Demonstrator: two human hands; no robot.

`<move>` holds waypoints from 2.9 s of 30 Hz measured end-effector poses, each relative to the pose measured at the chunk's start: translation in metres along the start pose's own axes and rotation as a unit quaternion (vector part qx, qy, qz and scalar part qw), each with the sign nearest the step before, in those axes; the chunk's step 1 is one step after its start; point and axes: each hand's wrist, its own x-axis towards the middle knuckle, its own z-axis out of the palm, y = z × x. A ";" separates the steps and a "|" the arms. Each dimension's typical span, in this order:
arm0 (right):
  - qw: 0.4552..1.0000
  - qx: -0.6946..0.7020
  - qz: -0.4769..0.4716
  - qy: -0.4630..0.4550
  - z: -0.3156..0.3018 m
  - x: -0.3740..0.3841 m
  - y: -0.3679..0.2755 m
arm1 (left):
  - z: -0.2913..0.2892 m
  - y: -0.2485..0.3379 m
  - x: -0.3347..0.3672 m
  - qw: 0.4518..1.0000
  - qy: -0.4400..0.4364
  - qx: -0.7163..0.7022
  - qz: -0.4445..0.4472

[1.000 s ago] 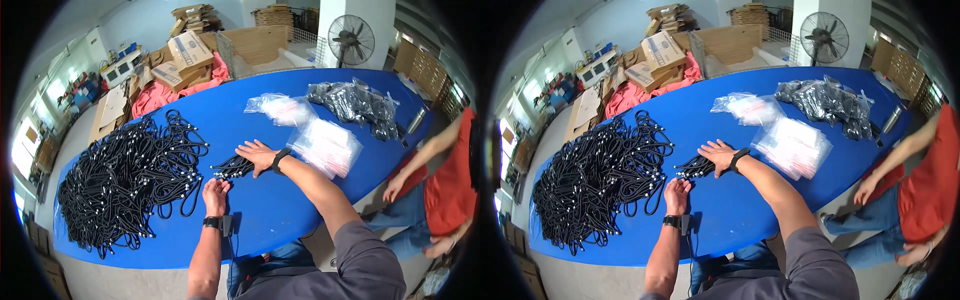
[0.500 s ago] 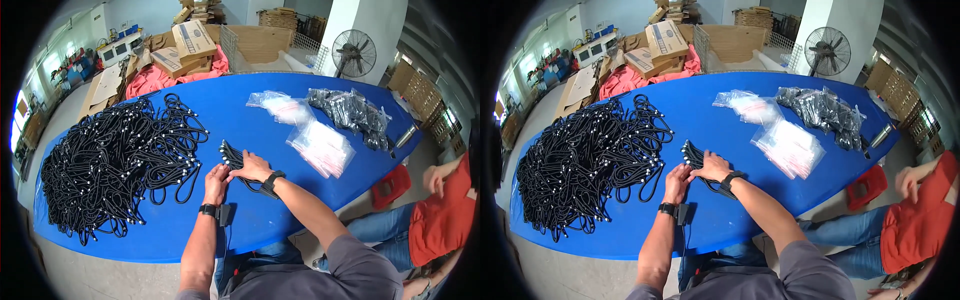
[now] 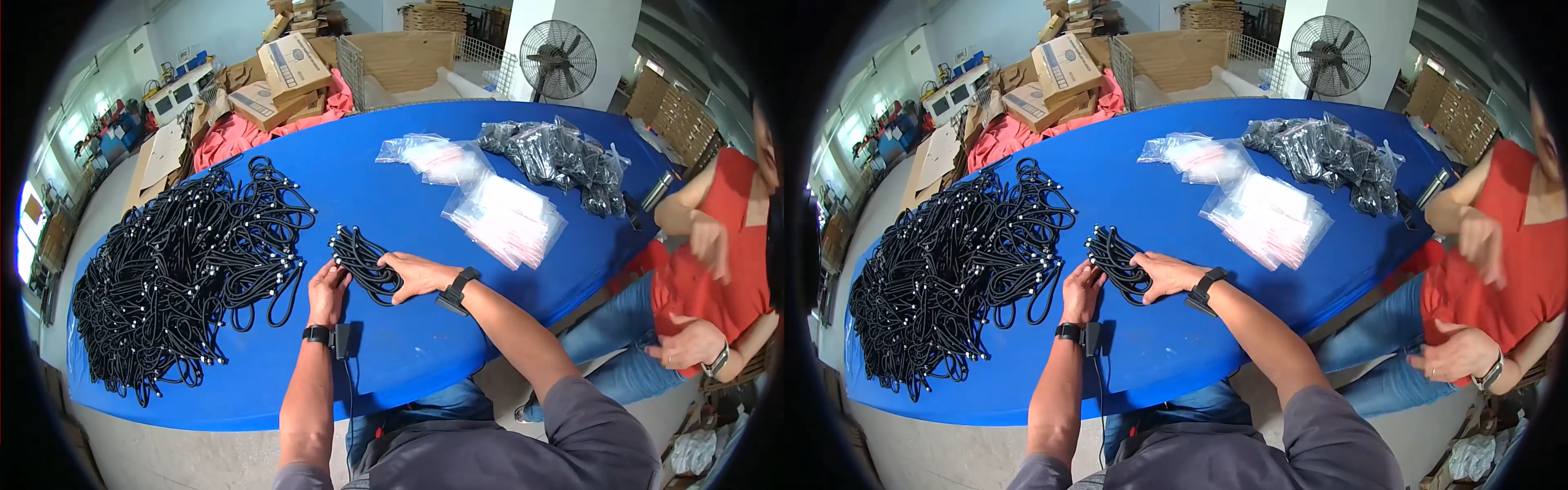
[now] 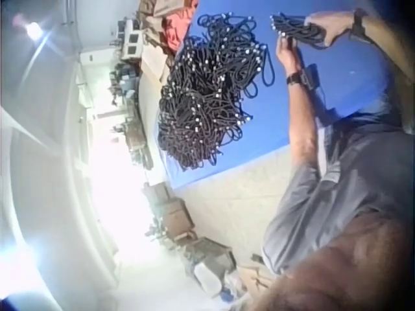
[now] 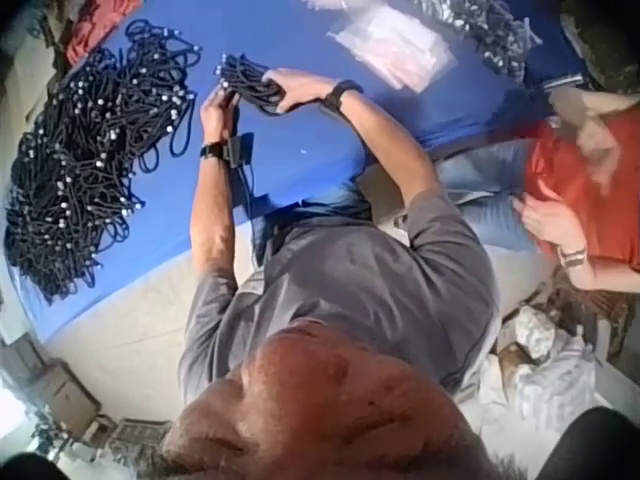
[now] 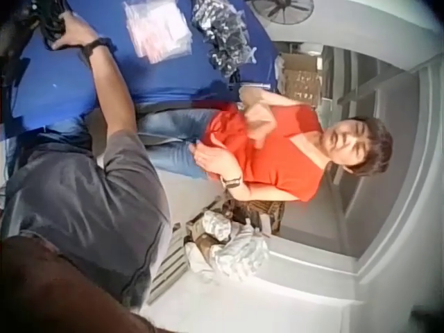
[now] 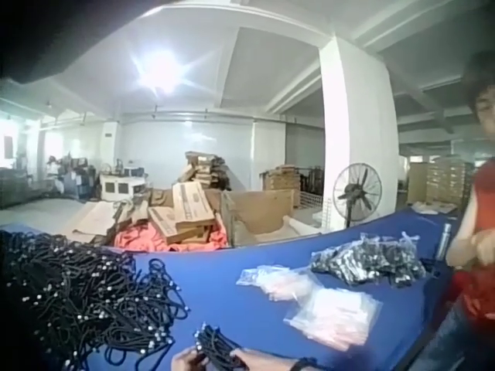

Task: The person gathers several black elastic cords into a bundle, winds them into a coil, and slides the bundle into a clear plastic bag. They then repeat the process, gathering and bagging a second bundle of cords on the blue table.

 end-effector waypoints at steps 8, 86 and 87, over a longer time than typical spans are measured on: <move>0.998 -0.056 0.009 0.032 0.001 -0.008 0.005 | -0.002 0.003 -0.001 1.000 0.000 0.028 0.005; 0.976 -0.201 -0.054 0.066 0.025 0.020 -0.032 | 0.072 0.046 -0.002 0.750 0.074 0.658 0.003; 0.974 -0.212 -0.043 0.066 0.021 0.017 -0.039 | 0.070 0.046 0.001 0.746 0.074 0.662 0.005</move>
